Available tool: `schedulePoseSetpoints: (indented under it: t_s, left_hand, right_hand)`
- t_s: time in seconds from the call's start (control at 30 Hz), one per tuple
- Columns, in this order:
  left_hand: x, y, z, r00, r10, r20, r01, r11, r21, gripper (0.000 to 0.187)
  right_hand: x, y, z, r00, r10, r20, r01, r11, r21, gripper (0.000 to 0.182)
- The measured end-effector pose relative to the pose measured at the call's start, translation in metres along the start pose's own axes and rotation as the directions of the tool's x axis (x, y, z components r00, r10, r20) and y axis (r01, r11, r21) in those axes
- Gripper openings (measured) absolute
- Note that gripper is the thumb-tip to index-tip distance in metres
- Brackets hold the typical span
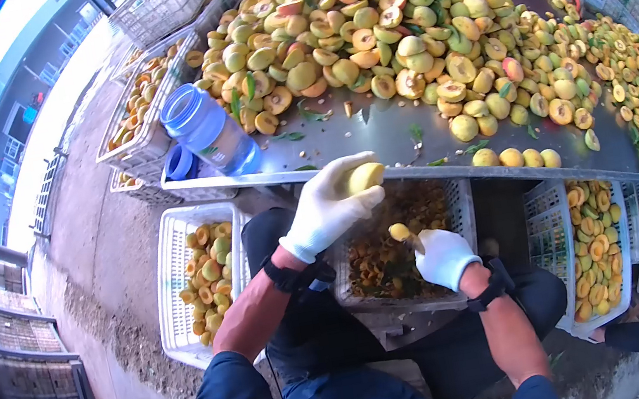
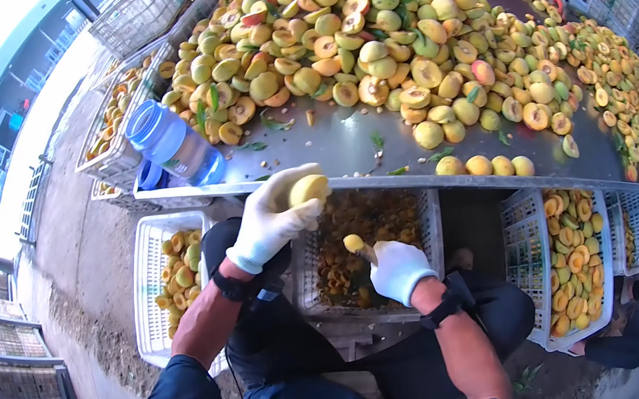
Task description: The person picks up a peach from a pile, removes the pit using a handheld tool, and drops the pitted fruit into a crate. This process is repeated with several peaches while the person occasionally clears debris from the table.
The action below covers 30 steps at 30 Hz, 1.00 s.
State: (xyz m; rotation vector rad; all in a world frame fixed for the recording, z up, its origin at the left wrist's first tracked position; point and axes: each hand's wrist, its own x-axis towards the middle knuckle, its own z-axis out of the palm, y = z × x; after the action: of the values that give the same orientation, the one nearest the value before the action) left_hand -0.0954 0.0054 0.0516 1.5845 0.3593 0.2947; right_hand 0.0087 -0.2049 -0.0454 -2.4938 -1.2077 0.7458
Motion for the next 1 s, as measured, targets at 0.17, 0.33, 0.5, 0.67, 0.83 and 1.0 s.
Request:
schedulePoseSetpoints:
  t_s: [0.17,0.33,0.5,0.67,0.83,1.0]
  left_hand:
    - [-0.065,0.014,-0.055,0.937,0.221,-0.272,-0.165,0.963,0.215,0.049]
    - [-0.118,-0.022,-0.151,0.766,0.45,-0.459,0.055,0.665,0.744,0.043]
    - [-0.157,-0.04,-0.221,0.749,-0.034,-0.662,0.655,-0.12,0.746,0.048]
    - [-0.108,0.005,-0.163,0.909,0.129,-0.397,0.342,0.312,0.886,0.036]
    - [0.01,0.021,-0.095,0.929,0.369,-0.021,-0.105,0.319,0.942,0.026]
    - [0.139,0.003,-0.052,0.956,0.283,0.079,-0.094,0.042,0.995,0.042]
  right_hand:
    - [0.007,-0.001,0.018,0.991,0.007,-0.133,-0.023,0.993,-0.118,0.014]
    - [0.009,-0.003,0.016,0.95,0.021,-0.31,-0.063,0.99,-0.127,0.013]
    - [-0.002,-0.011,0.008,0.984,0.033,-0.176,-0.043,0.998,-0.049,0.014]
    - [0.003,-0.014,0.004,0.985,-0.013,-0.17,0.016,1.0,0.017,0.016]
    - [0.01,-0.023,-0.004,0.985,-0.078,-0.157,0.08,0.997,0.008,0.017]
    - [0.01,-0.031,-0.016,0.987,-0.154,-0.042,0.152,0.987,-0.041,0.015]
